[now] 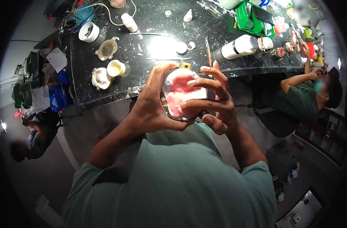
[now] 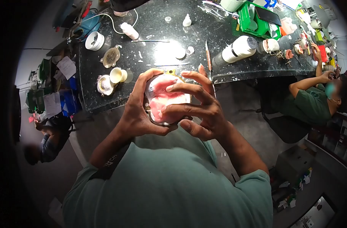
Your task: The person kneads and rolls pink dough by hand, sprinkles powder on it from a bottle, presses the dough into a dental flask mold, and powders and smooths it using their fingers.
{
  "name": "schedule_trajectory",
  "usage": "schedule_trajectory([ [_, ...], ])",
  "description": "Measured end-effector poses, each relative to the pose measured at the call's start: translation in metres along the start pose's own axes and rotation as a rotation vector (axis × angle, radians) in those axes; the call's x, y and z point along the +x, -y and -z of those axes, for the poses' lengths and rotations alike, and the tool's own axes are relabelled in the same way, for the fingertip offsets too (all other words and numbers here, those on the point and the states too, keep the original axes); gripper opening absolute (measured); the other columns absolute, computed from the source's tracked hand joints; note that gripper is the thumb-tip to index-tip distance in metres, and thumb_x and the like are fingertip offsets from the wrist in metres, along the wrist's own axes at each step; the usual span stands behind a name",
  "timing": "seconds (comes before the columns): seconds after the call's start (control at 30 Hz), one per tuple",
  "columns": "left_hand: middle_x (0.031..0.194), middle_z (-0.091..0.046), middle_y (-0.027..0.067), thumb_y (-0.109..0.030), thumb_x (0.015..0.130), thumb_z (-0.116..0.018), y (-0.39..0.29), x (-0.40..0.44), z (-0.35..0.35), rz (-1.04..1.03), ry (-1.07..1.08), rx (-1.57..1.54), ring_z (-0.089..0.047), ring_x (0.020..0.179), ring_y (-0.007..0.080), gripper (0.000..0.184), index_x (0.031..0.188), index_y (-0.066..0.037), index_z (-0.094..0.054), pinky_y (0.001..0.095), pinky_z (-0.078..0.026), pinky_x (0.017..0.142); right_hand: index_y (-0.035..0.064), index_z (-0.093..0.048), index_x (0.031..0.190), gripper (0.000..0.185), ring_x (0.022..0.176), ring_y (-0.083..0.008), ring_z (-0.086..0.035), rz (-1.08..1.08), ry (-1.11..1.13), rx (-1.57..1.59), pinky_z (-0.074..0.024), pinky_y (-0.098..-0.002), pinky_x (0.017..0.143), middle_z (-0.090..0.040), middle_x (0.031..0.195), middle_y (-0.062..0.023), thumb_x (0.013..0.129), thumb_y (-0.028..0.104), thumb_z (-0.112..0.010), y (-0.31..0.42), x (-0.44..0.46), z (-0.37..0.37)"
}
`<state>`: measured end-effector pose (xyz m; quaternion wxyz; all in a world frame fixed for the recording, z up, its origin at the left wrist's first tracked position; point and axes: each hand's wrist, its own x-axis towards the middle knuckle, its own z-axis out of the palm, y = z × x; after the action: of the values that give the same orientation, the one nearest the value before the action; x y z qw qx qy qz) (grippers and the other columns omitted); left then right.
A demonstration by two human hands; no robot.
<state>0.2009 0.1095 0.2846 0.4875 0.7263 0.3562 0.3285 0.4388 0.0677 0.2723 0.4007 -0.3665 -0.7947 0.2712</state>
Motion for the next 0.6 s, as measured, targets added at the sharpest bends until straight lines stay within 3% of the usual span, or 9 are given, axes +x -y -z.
schedule_trajectory([
  [0.1, 0.138, -0.049, 0.0153, -0.021, 0.055, -0.097, -0.001, -0.001, 0.003, 0.008, 0.082, 0.075, -0.055, 0.129, 0.0255, 0.115, 0.149, 0.000, -0.034, 0.0401, -0.046, 0.111, 0.0226, -0.083, 0.111, 0.040, 0.144, -0.0357, -0.040, -0.004, -0.058, 0.046, -0.0098, -0.0615, 0.125, -0.062, 0.141, -0.0102, 0.094, 0.047, -0.056, 0.000, -0.001, 0.001],
  [0.2, 0.139, -0.048, 0.0150, -0.023, 0.053, -0.097, 0.002, 0.001, 0.007, -0.024, 0.072, -0.013, -0.054, 0.130, 0.0254, 0.118, 0.150, 0.001, -0.033, 0.0402, -0.045, 0.111, 0.0230, -0.084, 0.108, 0.045, 0.144, -0.0357, -0.040, -0.137, -0.211, 0.061, -0.0091, -0.0600, 0.125, -0.063, 0.141, -0.0099, 0.098, 0.051, -0.051, 0.009, 0.004, 0.005],
  [0.3, 0.137, -0.048, 0.0186, -0.026, 0.052, -0.097, 0.004, 0.001, 0.003, -0.052, 0.017, -0.126, -0.052, 0.131, 0.0322, 0.114, 0.147, 0.000, -0.038, 0.0431, -0.043, 0.111, 0.0244, -0.084, 0.109, 0.050, 0.144, -0.0353, -0.040, -0.035, -0.116, -0.072, -0.0088, -0.0583, 0.126, -0.064, 0.140, -0.0097, 0.100, 0.056, -0.046, 0.008, -0.003, 0.010],
  [0.33, 0.137, -0.048, 0.0185, -0.026, 0.052, -0.097, 0.003, 0.002, 0.003, -0.060, 0.020, -0.119, -0.052, 0.131, 0.0323, 0.114, 0.147, 0.000, -0.038, 0.0432, -0.043, 0.111, 0.0270, -0.082, 0.112, 0.051, 0.144, -0.0345, -0.041, -0.023, -0.164, -0.091, -0.0089, -0.0571, 0.127, -0.065, 0.138, -0.0070, 0.099, 0.060, -0.046, 0.011, -0.003, 0.014],
  [0.43, 0.139, -0.048, 0.0176, -0.026, 0.051, -0.098, 0.003, 0.001, 0.008, -0.094, 0.045, -0.061, -0.052, 0.131, 0.0307, 0.117, 0.148, 0.000, -0.038, 0.0427, -0.043, 0.112, 0.0293, -0.082, 0.114, 0.052, 0.144, -0.0337, -0.042, 0.006, -0.013, -0.280, -0.0086, -0.0575, 0.127, -0.066, 0.139, -0.0041, 0.098, 0.063, -0.045, 0.016, -0.008, 0.017],
  [0.5, 0.141, -0.046, 0.0162, -0.027, 0.049, -0.097, 0.003, 0.002, 0.010, -0.139, 0.085, 0.028, -0.052, 0.132, 0.0268, 0.122, 0.150, 0.002, -0.036, 0.0411, -0.043, 0.113, 0.0301, -0.082, 0.113, 0.047, 0.143, -0.0338, -0.043, 0.010, -0.042, -0.251, -0.0102, -0.0583, 0.127, -0.065, 0.139, -0.0025, 0.097, 0.060, -0.050, 0.016, -0.007, 0.022],
  [0.6, 0.142, -0.046, 0.0169, -0.029, 0.047, -0.098, 0.002, 0.001, 0.010, -0.154, 0.102, 0.037, -0.052, 0.132, 0.0275, 0.123, 0.150, 0.002, -0.036, 0.0418, -0.044, 0.112, 0.0298, -0.082, 0.113, 0.043, 0.142, -0.0340, -0.045, -0.044, -0.084, -0.147, -0.0121, -0.0587, 0.126, -0.065, 0.139, -0.0026, 0.097, 0.057, -0.053, 0.024, 0.005, 0.026],
])
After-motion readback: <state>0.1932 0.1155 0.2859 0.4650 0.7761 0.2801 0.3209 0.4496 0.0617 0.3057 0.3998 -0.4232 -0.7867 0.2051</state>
